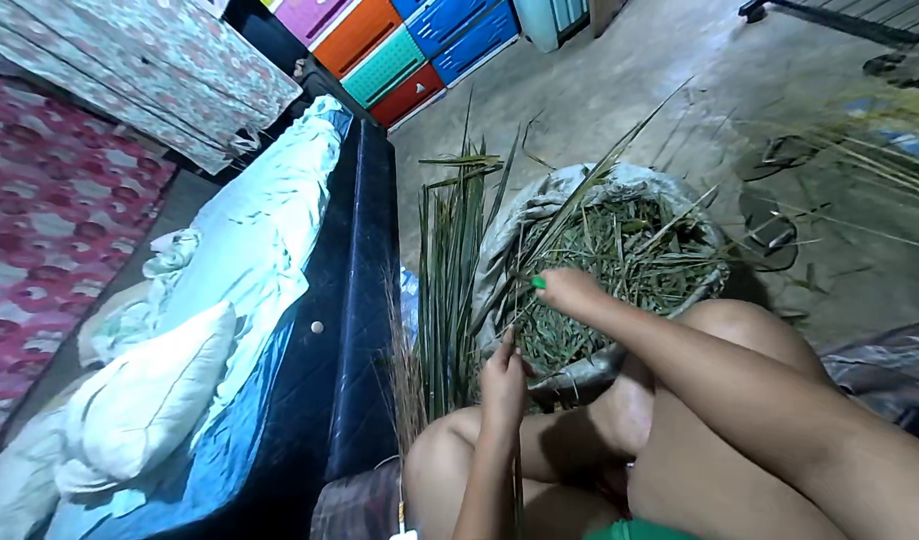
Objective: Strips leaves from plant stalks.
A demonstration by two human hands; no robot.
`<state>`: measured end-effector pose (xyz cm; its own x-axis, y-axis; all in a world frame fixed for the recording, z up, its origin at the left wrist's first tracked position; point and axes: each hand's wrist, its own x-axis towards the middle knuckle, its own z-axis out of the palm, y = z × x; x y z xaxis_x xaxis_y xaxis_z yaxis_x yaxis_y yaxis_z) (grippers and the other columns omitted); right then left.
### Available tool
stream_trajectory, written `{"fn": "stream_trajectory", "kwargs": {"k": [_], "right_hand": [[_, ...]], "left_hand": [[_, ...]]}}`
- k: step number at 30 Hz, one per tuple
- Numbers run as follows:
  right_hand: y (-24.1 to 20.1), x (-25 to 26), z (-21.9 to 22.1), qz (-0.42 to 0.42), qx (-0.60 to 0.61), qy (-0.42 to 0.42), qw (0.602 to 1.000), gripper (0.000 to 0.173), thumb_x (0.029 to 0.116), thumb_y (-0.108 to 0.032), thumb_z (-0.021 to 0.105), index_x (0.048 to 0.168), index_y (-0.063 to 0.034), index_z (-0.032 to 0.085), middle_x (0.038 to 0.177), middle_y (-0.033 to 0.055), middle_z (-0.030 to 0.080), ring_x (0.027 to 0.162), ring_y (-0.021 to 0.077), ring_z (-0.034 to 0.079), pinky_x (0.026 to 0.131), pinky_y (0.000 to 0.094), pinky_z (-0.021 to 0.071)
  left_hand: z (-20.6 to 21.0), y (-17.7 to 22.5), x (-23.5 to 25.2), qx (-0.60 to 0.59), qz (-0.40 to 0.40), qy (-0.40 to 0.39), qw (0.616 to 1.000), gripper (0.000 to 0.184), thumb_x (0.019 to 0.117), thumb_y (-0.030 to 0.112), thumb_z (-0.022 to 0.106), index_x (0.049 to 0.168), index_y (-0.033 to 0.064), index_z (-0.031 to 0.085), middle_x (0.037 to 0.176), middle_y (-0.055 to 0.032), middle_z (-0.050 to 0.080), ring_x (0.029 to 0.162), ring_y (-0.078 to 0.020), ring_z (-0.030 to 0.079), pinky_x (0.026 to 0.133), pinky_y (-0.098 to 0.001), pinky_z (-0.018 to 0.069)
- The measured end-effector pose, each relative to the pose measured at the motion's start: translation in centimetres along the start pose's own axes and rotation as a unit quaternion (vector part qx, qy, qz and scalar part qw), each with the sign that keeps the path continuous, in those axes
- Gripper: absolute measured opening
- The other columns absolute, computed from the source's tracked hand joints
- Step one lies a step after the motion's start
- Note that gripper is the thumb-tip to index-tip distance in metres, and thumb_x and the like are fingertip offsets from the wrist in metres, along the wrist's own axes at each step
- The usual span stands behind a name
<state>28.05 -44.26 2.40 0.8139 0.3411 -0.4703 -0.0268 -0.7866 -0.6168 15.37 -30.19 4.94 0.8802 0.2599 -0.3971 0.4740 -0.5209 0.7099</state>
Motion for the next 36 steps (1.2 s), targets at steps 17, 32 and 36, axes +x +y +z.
{"fn": "stream_trajectory", "kwargs": {"k": [17, 32, 36], "right_hand": [[-1.6, -4.4, -0.6, -0.049, -0.003, -0.036, 0.998, 0.036, 0.1083, -0.029, 0.049, 0.123, 0.0007, 0.064, 0.119, 0.0260, 0.067, 0.116, 0.0433, 0.064, 0.094, 0.0635, 0.0483], [0.3, -2.7, -2.4, -0.006, 0.000, 0.040, 0.999, 0.035, 0.1081, -0.028, 0.051, 0.123, 0.0007, 0.066, 0.119, 0.0267, 0.068, 0.117, 0.0449, 0.064, 0.095, 0.0650, 0.0485], [0.9, -2.1, -3.5, -0.012, 0.118, 0.068, 0.991, 0.039, 0.1101, -0.034, 0.050, 0.118, 0.0010, 0.064, 0.105, 0.0233, 0.066, 0.099, 0.0375, 0.065, 0.087, 0.0570, 0.0500]], "left_hand": [[-0.6, 0.9, -0.8, 0.087, 0.085, 0.035, 0.992, 0.044, 0.1064, 0.010, 0.044, 0.150, 0.0106, 0.054, 0.072, -0.0025, 0.065, 0.055, -0.0088, 0.053, 0.055, -0.0284, 0.0452], [-2.3, 1.1, -0.8, -0.358, -0.033, -0.130, 0.924, 0.033, 0.1105, 0.010, 0.032, 0.137, -0.0022, 0.049, 0.065, -0.0022, 0.056, 0.036, 0.0001, 0.037, 0.033, -0.0145, 0.0336], [-2.0, 1.1, -0.8, -0.365, -0.023, -0.132, 0.921, 0.033, 0.1103, 0.009, 0.033, 0.136, -0.0032, 0.050, 0.065, -0.0025, 0.056, 0.037, -0.0004, 0.038, 0.034, -0.0147, 0.0342]]}}
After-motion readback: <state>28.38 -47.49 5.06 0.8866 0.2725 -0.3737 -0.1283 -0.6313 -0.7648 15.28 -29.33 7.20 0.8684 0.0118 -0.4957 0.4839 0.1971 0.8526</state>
